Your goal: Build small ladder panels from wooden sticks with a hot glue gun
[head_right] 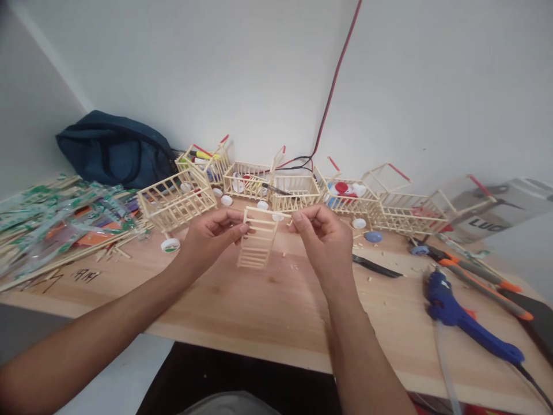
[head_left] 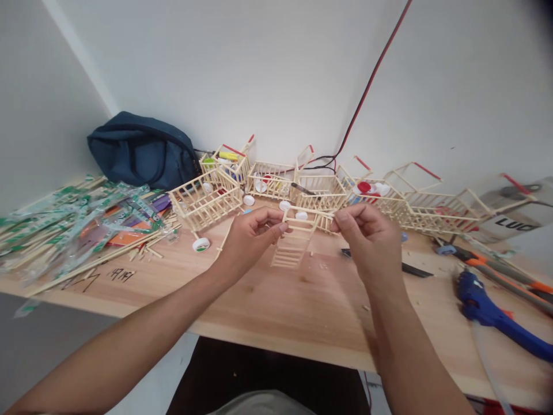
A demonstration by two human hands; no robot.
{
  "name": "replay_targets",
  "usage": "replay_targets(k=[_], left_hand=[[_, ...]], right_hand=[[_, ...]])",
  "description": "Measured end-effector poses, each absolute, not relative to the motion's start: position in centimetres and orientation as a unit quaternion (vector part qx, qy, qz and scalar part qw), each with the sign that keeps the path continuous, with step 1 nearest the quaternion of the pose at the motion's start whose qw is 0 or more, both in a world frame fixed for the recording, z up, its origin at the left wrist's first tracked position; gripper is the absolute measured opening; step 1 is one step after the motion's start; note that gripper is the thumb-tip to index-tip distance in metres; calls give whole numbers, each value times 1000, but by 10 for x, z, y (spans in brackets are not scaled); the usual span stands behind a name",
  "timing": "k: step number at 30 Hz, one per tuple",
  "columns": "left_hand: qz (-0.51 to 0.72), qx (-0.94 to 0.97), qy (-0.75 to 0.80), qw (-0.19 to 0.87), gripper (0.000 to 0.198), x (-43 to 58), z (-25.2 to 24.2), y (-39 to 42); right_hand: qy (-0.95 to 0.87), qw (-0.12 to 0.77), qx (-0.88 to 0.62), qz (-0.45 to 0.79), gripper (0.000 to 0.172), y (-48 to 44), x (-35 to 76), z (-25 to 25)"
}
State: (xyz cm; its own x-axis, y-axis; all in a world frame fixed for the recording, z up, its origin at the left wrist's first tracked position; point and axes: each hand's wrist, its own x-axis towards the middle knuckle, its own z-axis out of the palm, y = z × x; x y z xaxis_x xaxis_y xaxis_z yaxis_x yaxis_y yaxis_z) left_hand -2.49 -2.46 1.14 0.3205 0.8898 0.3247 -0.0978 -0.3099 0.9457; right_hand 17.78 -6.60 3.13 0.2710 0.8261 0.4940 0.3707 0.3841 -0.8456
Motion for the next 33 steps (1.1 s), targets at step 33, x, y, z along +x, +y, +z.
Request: replay_targets(k=[33], left_hand=[[495, 647, 308, 492, 17, -25, 13, -23]], right_hand=[[-579, 582, -530, 212, 24, -62, 181, 28]])
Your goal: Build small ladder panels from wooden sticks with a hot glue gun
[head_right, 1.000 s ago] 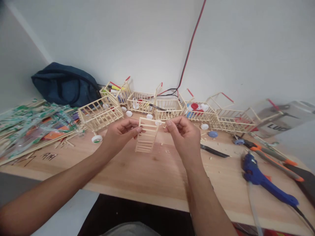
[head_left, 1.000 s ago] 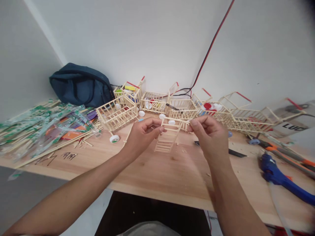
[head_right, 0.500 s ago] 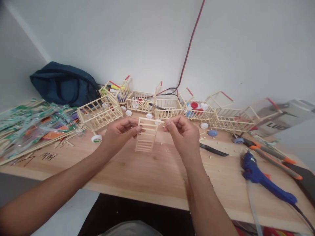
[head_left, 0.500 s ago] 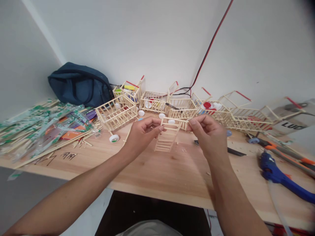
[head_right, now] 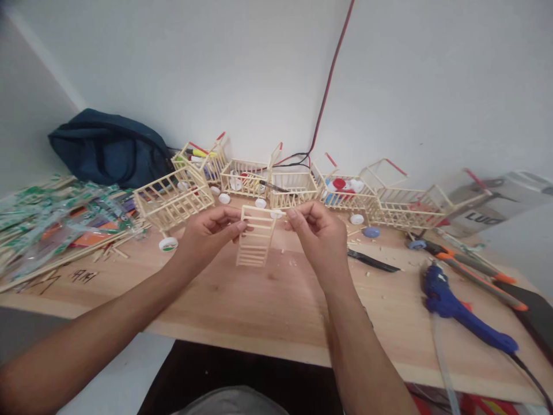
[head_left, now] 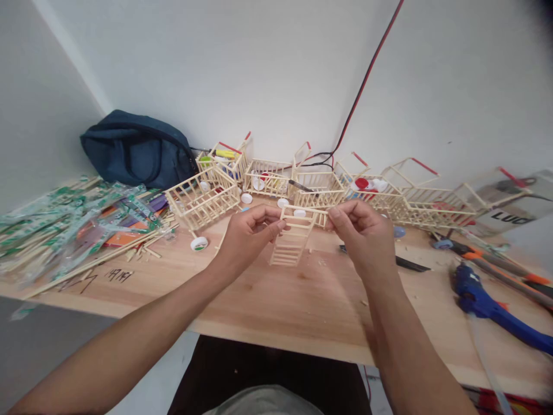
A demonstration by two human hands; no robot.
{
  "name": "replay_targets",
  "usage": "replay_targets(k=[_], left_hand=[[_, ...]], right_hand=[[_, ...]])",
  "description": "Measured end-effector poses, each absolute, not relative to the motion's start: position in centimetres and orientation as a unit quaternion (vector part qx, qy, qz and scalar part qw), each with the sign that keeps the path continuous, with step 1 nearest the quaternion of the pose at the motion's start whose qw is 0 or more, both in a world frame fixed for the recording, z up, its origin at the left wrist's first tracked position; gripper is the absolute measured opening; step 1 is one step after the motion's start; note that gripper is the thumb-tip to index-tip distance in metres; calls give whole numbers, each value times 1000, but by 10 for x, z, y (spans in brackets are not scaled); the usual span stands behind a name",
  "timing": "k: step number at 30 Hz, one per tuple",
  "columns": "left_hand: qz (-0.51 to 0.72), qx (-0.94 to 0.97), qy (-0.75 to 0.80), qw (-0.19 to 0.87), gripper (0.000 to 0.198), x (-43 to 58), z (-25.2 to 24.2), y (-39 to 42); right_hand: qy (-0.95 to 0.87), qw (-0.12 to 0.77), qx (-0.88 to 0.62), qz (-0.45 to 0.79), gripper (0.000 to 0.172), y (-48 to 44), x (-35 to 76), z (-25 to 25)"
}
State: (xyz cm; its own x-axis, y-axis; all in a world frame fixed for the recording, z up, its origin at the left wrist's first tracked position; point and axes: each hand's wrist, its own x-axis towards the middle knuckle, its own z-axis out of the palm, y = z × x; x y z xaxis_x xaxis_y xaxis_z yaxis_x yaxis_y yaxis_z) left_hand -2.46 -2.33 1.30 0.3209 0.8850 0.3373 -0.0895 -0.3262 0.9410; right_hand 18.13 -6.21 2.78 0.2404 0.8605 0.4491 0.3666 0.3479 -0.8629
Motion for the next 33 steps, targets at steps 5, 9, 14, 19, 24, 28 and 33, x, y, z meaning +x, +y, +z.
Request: replay_targets(k=[5, 9, 14, 19, 24, 28, 33], left_hand=[[498, 641, 312, 494, 18, -24, 12, -23], [499, 637, 307, 500, 19, -24, 11, -23], [497, 643, 305, 497, 16, -24, 11, -23], [499, 649, 306, 485, 12, -25, 14, -25], [503, 650, 306, 481, 13, -24, 18, -26], [503, 653, 303, 478, 13, -24, 18, -26], [502, 658, 308, 469, 12, -25, 19, -27]], right_hand=[[-584, 576, -531, 214, 24, -62, 182, 28], [-582, 577, -531, 216, 24, -63, 182, 28], [-586, 573, -535, 207, 23, -63, 182, 28], [-591, 569, -535, 202, 23, -62, 182, 28], [-592, 571, -529, 211, 22, -61, 182, 26], [-593, 570, -527, 214, 22, -61, 182, 25], [-595, 569, -525, 215, 22, -62, 182, 26]])
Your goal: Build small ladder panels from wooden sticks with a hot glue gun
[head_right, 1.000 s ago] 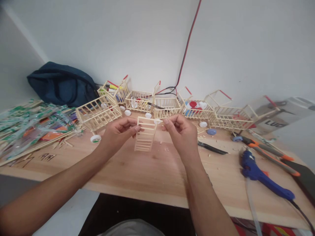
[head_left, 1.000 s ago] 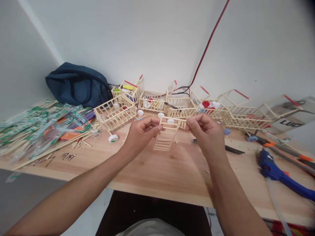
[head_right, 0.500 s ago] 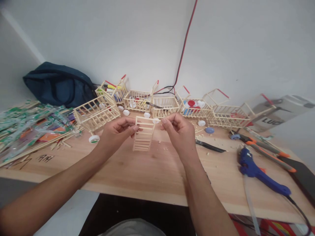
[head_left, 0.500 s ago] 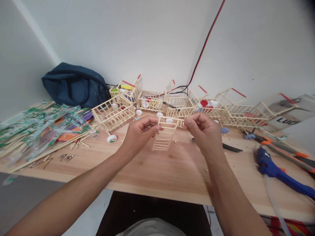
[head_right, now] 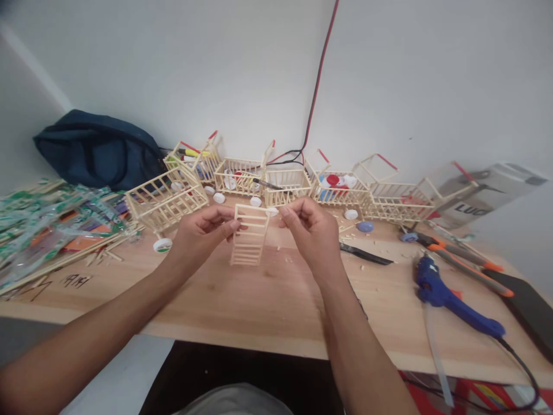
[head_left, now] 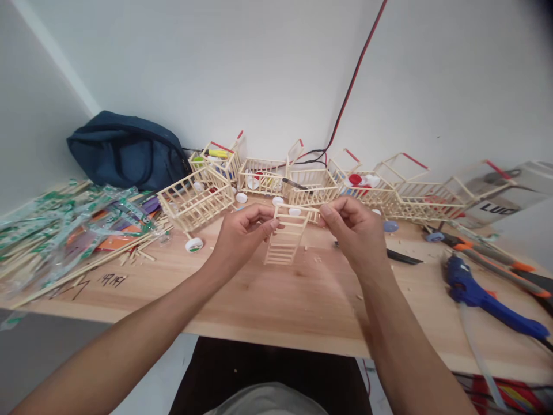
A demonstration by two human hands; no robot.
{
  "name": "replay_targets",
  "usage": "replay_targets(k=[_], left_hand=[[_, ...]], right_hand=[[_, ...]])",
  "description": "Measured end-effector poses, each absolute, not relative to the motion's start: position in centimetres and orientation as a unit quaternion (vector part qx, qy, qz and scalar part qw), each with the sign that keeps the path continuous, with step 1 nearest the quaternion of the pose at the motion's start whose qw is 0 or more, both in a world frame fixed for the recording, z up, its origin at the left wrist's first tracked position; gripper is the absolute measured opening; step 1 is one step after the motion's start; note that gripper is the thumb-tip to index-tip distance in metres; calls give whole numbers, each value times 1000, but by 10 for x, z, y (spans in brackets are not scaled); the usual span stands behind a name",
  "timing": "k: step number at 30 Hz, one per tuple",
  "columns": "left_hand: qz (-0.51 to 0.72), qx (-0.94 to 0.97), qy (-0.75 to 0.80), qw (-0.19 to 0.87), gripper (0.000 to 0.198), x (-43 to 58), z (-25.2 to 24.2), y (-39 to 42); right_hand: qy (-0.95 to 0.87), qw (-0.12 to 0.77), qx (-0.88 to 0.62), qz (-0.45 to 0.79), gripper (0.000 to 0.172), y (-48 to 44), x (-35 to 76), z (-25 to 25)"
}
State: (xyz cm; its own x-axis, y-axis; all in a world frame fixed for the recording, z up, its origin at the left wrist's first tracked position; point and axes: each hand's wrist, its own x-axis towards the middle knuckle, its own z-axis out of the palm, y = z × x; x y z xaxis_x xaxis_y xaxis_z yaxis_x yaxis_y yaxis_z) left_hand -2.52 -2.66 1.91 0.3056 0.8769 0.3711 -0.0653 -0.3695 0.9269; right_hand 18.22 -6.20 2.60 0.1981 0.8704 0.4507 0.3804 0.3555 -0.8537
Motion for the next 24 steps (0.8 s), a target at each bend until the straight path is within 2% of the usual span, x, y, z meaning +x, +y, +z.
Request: replay_targets(k=[17, 19, 24], left_hand=[[494, 649, 316, 485, 11, -26, 18, -28], [494, 635, 317, 503, 17, -26, 17, -27], [502, 632, 300, 508, 47, -26, 15, -25]], right_hand=[[-609, 560, -526, 197, 22, -62, 183, 26], [-608, 559, -529, 195, 22, -62, 183, 26], [-610, 556, -531, 192, 22, -61, 183, 26]])
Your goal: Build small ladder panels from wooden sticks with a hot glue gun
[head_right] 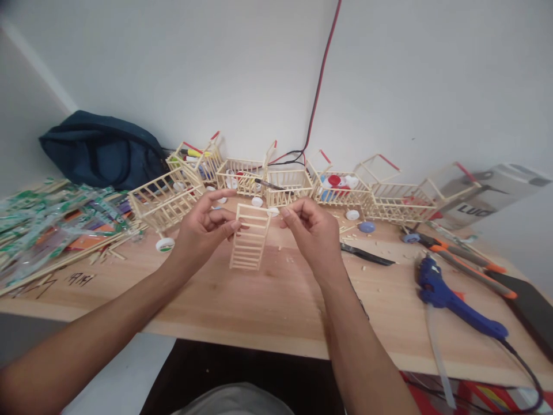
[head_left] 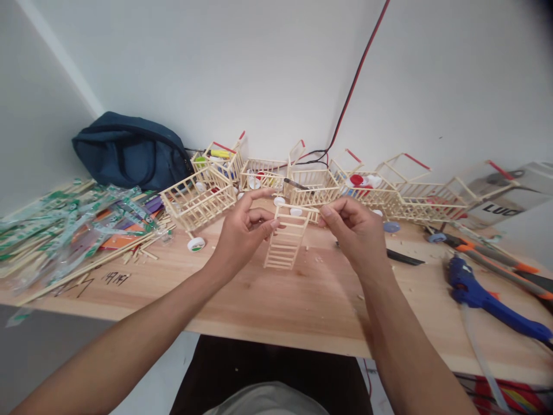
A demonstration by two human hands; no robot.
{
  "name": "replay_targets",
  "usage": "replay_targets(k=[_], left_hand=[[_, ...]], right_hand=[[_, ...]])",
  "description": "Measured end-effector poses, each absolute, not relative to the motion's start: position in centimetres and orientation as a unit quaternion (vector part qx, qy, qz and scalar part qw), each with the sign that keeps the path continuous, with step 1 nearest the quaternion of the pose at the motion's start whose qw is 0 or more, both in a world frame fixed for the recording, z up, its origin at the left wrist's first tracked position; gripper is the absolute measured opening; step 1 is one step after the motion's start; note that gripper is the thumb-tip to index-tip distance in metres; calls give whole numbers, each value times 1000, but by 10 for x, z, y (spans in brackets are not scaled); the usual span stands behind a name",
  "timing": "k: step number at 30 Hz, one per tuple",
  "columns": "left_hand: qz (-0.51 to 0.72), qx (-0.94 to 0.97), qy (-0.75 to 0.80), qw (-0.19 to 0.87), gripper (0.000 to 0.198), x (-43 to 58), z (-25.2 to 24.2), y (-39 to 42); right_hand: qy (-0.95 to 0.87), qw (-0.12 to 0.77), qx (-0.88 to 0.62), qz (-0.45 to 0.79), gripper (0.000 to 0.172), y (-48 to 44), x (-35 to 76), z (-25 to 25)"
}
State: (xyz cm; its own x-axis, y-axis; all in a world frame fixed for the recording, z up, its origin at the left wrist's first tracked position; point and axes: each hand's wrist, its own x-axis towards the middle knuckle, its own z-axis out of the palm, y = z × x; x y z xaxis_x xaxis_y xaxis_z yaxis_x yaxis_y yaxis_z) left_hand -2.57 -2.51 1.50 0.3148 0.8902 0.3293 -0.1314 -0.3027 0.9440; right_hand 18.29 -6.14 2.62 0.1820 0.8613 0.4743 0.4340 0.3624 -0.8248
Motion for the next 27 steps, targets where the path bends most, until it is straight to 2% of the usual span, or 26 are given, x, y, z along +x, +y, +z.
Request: replay_targets(k=[6, 13, 27], left_hand=[[496, 676, 276, 470, 41, -27, 13, -25], [494, 666, 281, 484, 33, -26, 18, -28], [506, 662, 295, 467, 32, -27, 18, -29]], right_hand=[[-608, 552, -537, 195, 22, -61, 184, 25], [-612, 548, -537, 195, 25, -62, 184, 25], [-605, 561, -537, 175, 24, -66, 178, 30]])
